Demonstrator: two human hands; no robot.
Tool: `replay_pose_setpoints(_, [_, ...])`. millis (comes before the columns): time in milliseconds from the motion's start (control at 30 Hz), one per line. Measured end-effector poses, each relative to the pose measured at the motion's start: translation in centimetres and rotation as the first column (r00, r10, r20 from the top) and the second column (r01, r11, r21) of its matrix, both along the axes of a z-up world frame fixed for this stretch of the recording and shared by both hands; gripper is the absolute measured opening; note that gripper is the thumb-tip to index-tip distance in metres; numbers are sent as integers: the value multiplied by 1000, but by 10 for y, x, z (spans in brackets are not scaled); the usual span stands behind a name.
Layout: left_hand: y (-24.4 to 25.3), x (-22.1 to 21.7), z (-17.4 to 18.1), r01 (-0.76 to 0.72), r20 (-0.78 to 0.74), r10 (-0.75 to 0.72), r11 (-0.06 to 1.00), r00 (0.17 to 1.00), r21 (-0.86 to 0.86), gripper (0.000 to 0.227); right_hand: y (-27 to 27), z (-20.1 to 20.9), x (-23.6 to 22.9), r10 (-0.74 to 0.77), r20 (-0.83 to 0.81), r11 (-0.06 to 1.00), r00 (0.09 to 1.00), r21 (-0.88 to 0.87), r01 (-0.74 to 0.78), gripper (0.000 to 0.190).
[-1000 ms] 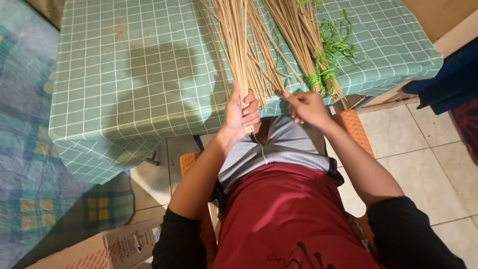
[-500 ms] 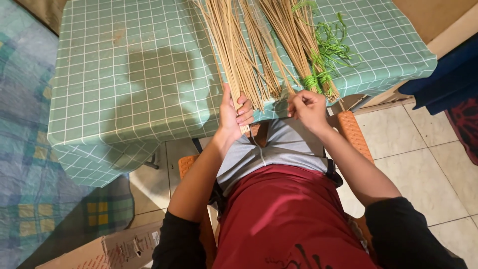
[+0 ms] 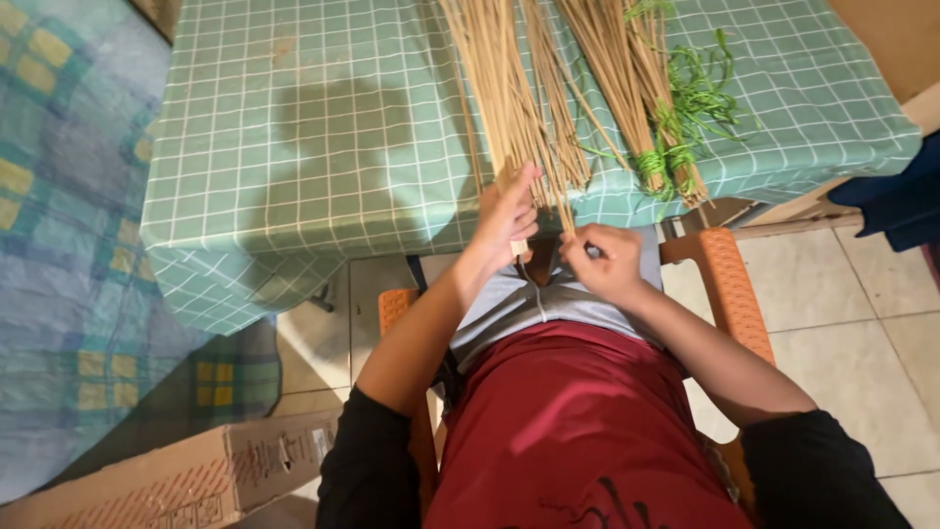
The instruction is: Bundling and tying wooden sticks together with string to assemble a broom.
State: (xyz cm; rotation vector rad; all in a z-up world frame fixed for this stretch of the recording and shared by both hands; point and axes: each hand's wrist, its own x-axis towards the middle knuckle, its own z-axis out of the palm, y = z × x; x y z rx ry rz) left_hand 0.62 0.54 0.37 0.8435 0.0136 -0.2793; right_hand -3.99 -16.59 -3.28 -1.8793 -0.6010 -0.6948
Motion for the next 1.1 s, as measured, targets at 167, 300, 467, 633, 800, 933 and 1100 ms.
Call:
replay_pose_setpoints(167, [2,-8,7,5,6,-5,999,1000,40,29,9,-18,-7,64,103,994,993,-90,-55,21])
replay_pose_setpoints(300, [-2,-14,11,2,-5,-2,1000,1000,-3,33,2,-48,-4,84,159,986,984,-154,-60,19])
replay_pose_setpoints(467, [-3,-6,-5,2,-40,6,979,999,205,42,14,-28,-12,144,191,981,971,-159,-114,23])
replay_pose_setpoints(633, [-9,3,-26,-99,1,105,941,995,323,43,19,-19,-14,185,203,975,961,-161,-154,26])
replay_pose_setpoints(800, [-13,-6,-19,35,34,-36,999,999,17,38,19,-28,-13,199,211,971,957,-174,-163,29])
replay_pose_setpoints(933, [-5,-2,-10,106,-16,-108,991,994,-84,41,18,-29,-12,230,142,958,963,-208,-198,26])
replay_pose_setpoints(1100, [-2,3,-9,196,-41,-198,980,979,-37,61,8,-30,-5,385,125,898,914,-281,-339,22])
